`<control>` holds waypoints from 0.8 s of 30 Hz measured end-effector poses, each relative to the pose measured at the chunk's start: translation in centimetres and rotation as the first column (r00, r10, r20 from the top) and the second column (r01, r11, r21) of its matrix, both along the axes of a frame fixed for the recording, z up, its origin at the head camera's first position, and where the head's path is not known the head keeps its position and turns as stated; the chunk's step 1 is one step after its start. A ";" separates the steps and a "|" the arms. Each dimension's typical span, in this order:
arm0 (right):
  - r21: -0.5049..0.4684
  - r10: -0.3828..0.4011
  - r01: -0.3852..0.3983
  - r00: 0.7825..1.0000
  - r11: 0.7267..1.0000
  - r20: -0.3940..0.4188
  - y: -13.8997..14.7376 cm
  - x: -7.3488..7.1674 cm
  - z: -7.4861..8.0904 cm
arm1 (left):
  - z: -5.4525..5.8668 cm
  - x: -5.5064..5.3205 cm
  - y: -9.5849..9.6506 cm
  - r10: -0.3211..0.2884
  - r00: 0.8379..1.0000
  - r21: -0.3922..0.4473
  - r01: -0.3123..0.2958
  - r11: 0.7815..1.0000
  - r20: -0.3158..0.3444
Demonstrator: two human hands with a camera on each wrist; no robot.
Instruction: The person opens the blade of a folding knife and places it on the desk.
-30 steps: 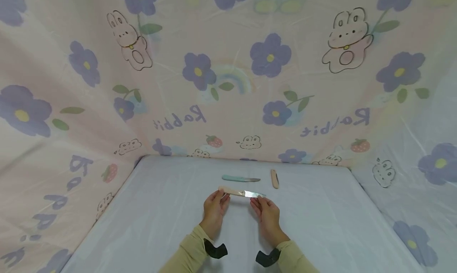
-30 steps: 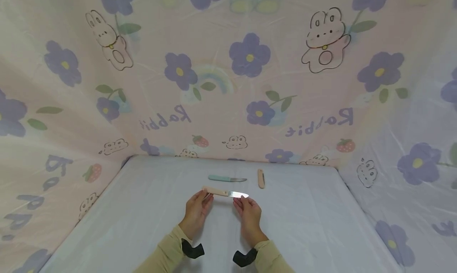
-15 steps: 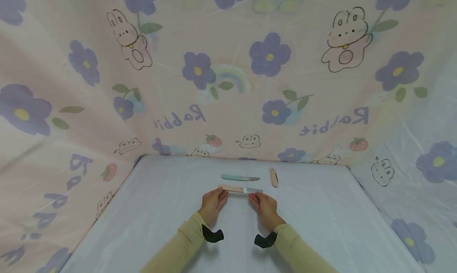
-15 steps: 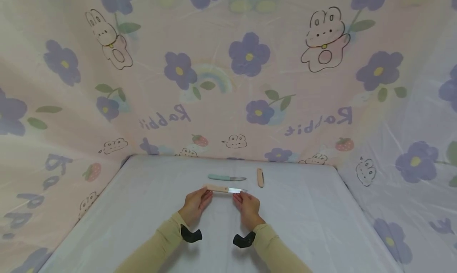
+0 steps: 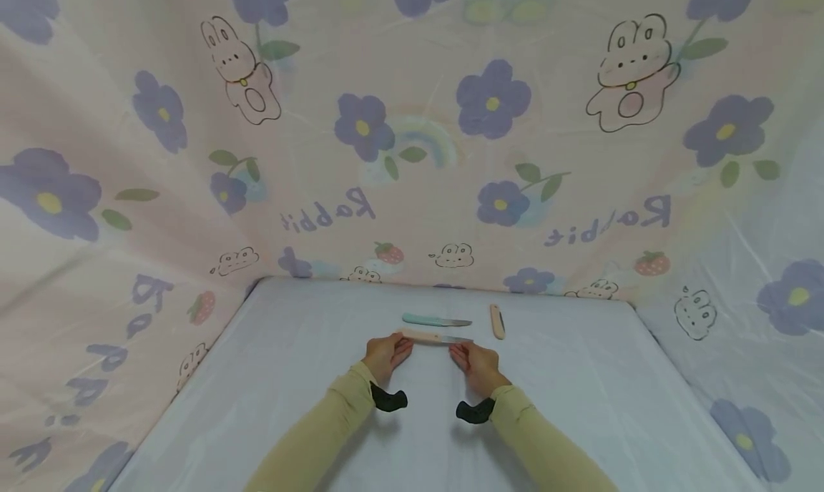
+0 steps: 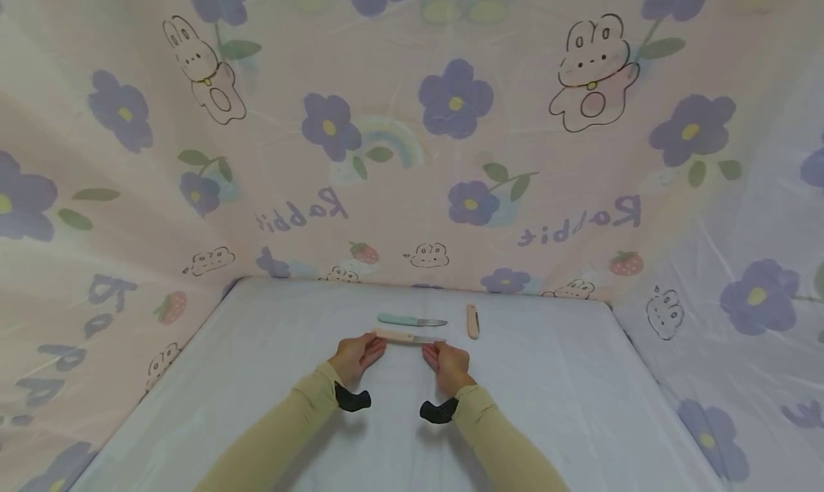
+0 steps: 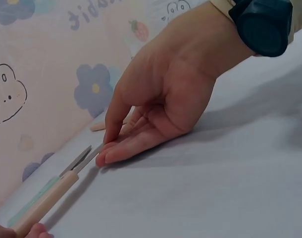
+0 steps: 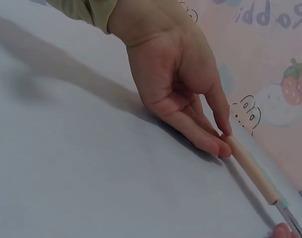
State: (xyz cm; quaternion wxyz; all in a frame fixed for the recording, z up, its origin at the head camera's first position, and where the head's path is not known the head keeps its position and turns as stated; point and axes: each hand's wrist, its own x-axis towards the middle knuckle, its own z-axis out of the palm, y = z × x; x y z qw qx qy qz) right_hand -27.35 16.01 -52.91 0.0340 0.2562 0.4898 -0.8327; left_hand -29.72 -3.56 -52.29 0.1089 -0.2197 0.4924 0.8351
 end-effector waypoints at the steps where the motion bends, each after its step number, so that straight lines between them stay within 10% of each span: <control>1: 0.005 -0.002 0.002 1.000 1.000 0.007 0.1 -0.1 0.0 | 0.0 0.0 -0.1 -0.014 1.000 -0.005 0.014 1.000 0.000; 11: 0.000 -0.006 0.006 0.999 1.000 0.054 0.4 -0.4 0.1 | 0.0 -0.4 -1.1 -0.165 0.986 -0.063 0.165 0.984 -0.003; 24: 0.025 0.008 -0.009 0.998 1.000 0.059 0.5 -0.4 -0.1 | 0.4 -0.6 -1.3 -0.208 0.978 -0.120 0.208 0.971 0.019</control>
